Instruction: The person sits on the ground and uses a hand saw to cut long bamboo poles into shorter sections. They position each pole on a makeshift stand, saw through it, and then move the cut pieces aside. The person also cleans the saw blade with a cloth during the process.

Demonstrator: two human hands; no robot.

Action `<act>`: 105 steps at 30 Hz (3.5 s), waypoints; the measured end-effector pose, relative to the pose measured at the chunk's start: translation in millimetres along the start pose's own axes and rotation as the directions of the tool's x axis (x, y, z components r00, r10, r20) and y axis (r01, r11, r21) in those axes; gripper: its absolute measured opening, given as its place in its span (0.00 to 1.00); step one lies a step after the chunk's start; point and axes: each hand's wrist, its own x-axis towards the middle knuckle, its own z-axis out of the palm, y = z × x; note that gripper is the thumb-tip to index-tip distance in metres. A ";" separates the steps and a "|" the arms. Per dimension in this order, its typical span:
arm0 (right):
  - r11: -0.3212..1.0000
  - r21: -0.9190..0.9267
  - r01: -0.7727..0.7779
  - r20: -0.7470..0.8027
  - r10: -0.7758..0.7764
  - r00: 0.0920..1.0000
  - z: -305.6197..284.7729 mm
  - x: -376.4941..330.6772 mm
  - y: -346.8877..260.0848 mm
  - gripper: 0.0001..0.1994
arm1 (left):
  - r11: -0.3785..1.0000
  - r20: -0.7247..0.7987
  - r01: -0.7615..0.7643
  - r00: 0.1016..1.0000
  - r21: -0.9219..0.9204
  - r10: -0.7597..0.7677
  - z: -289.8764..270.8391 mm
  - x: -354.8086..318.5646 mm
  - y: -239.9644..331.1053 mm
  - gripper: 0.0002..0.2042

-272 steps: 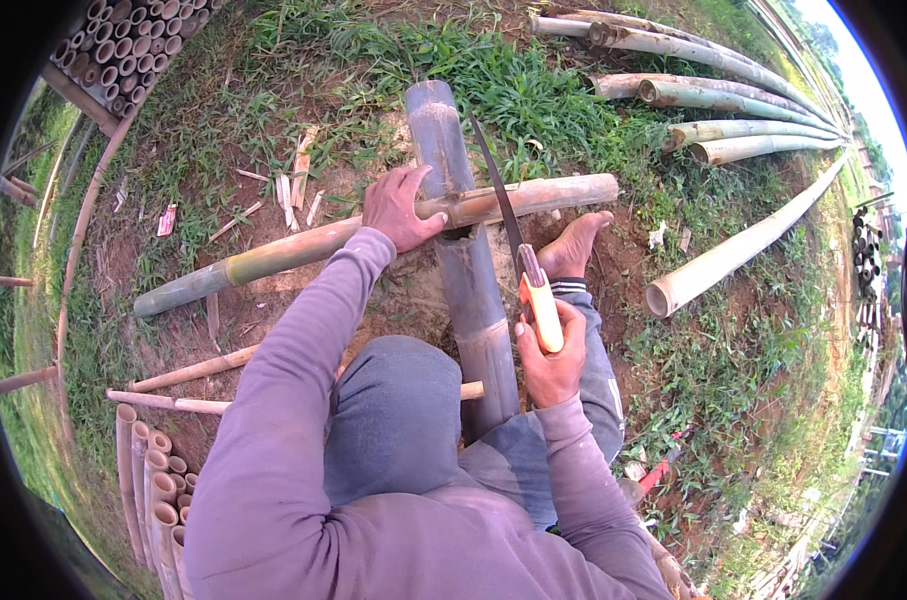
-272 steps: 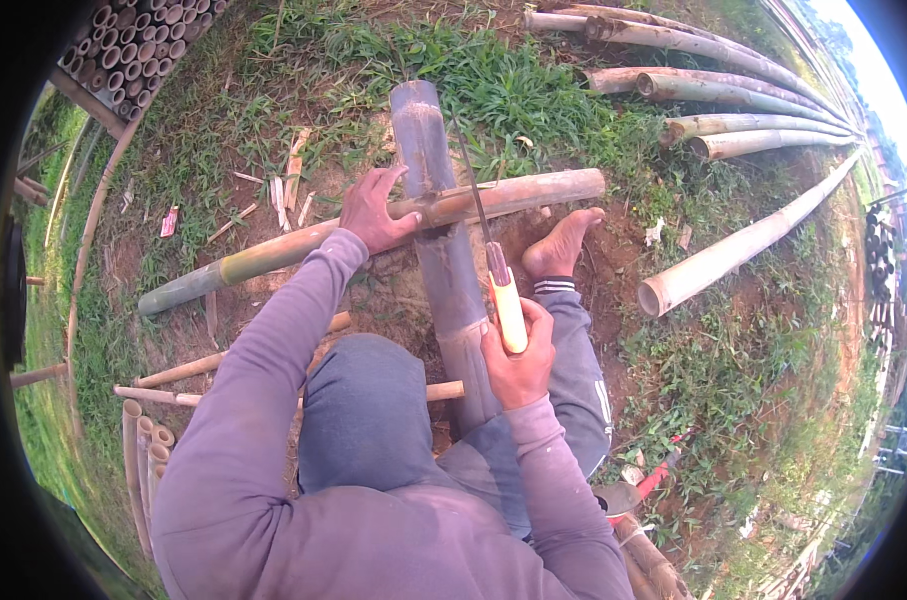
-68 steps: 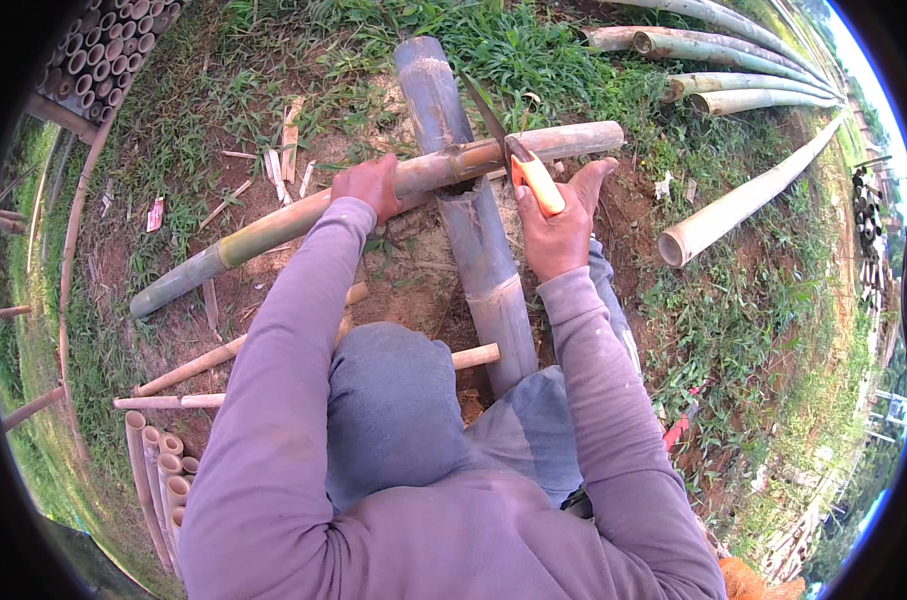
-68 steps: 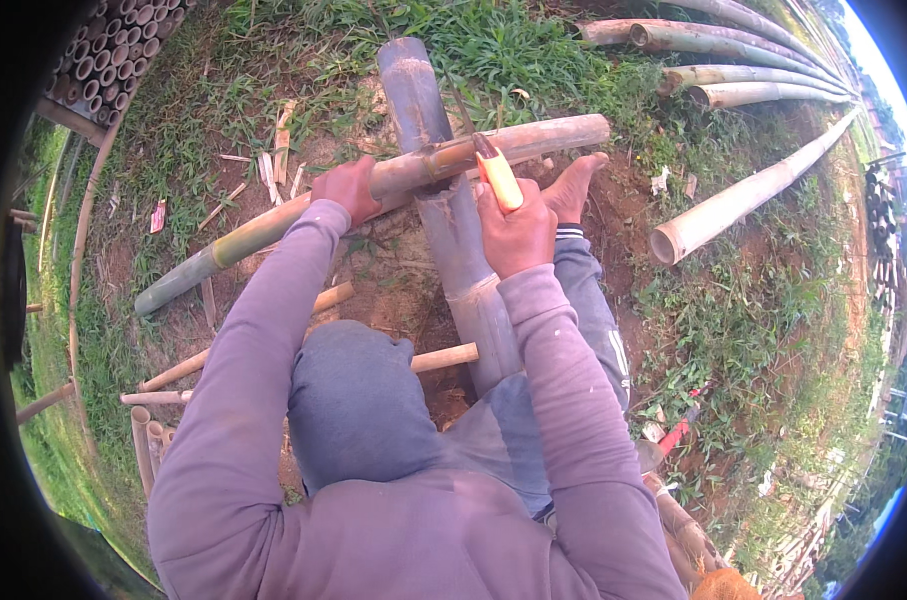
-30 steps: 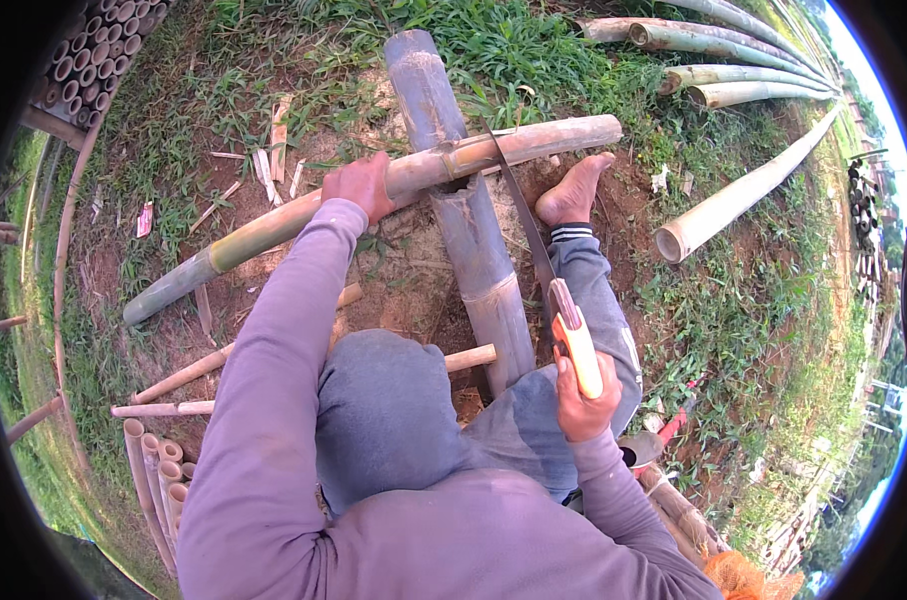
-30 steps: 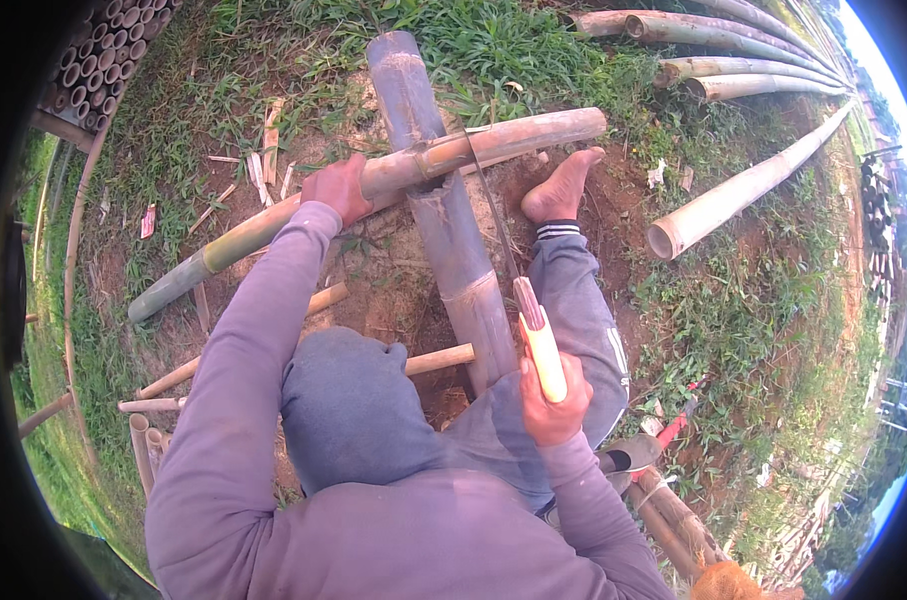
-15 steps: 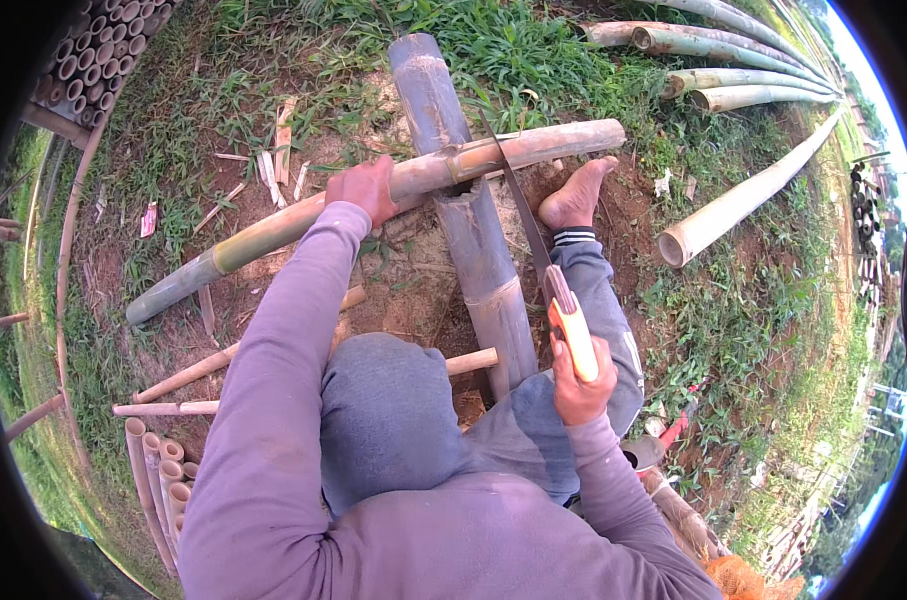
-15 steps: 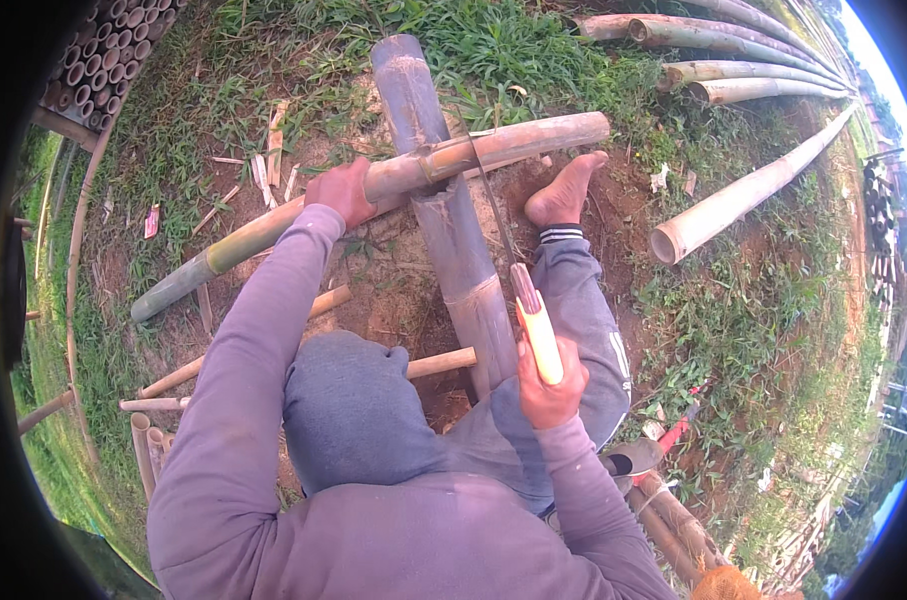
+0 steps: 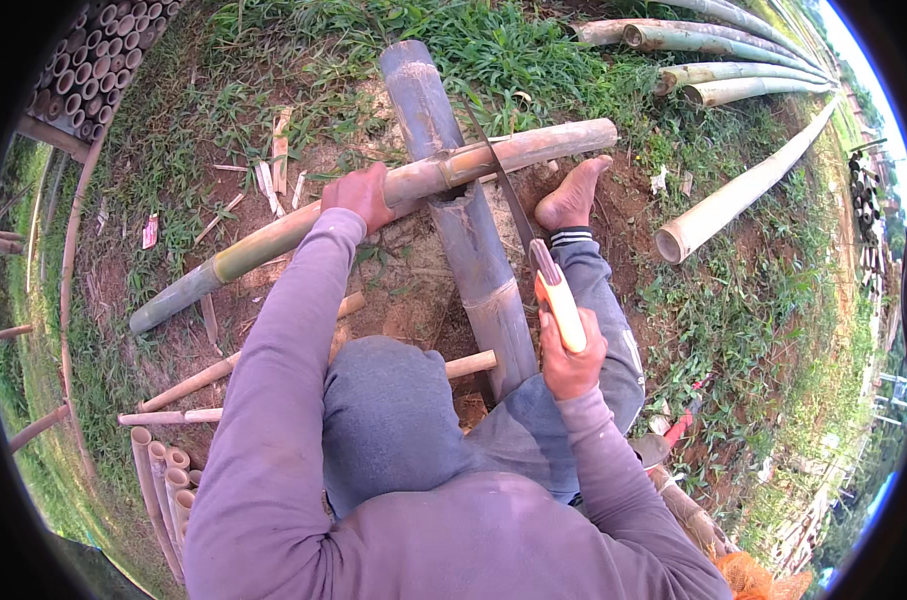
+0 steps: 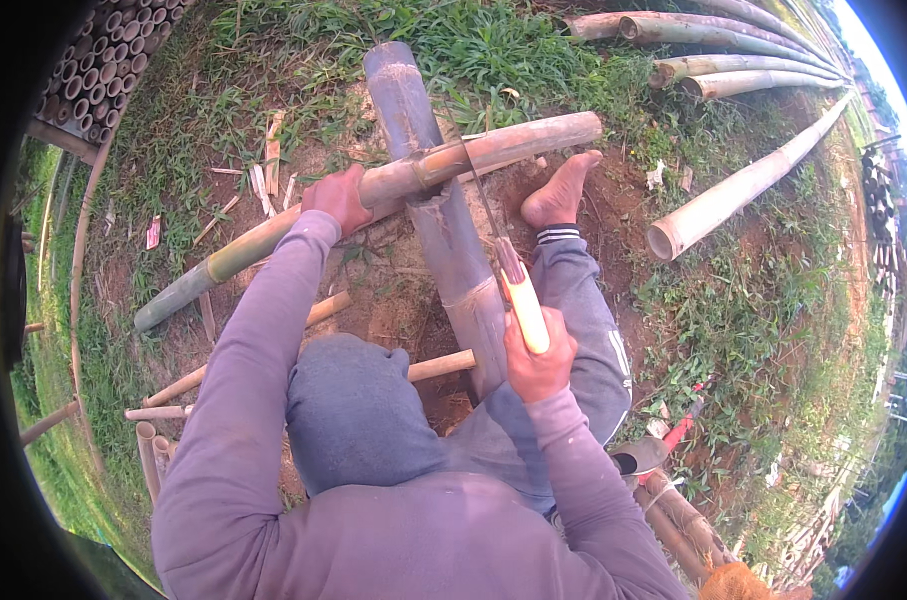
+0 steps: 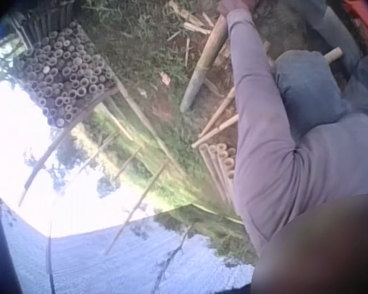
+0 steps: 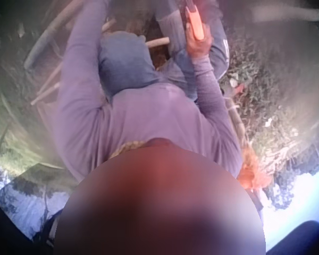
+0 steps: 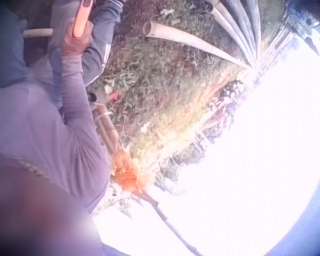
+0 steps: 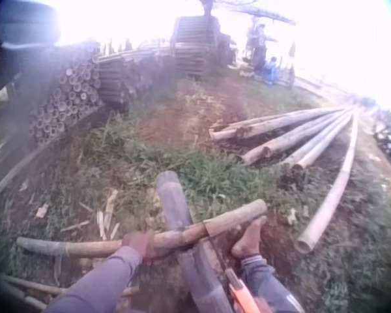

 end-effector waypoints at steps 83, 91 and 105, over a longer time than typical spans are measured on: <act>0.999 0.044 0.020 -0.025 -0.019 1.000 69.3 108.0 3.7 0.21 | 0.995 -0.141 -0.087 0.986 0.043 0.092 19.1 7.2 5.2 0.30; 1.000 0.002 -0.029 0.092 0.029 0.995 -51.2 -44.1 -34.8 0.25 | 0.993 -0.165 -0.115 0.979 0.014 0.116 24.2 6.3 3.1 0.27; 0.995 0.031 -0.095 0.117 0.091 0.989 -50.2 -51.3 -21.7 0.24 | 0.996 -0.120 -0.092 0.988 0.006 0.092 21.8 7.8 -0.6 0.27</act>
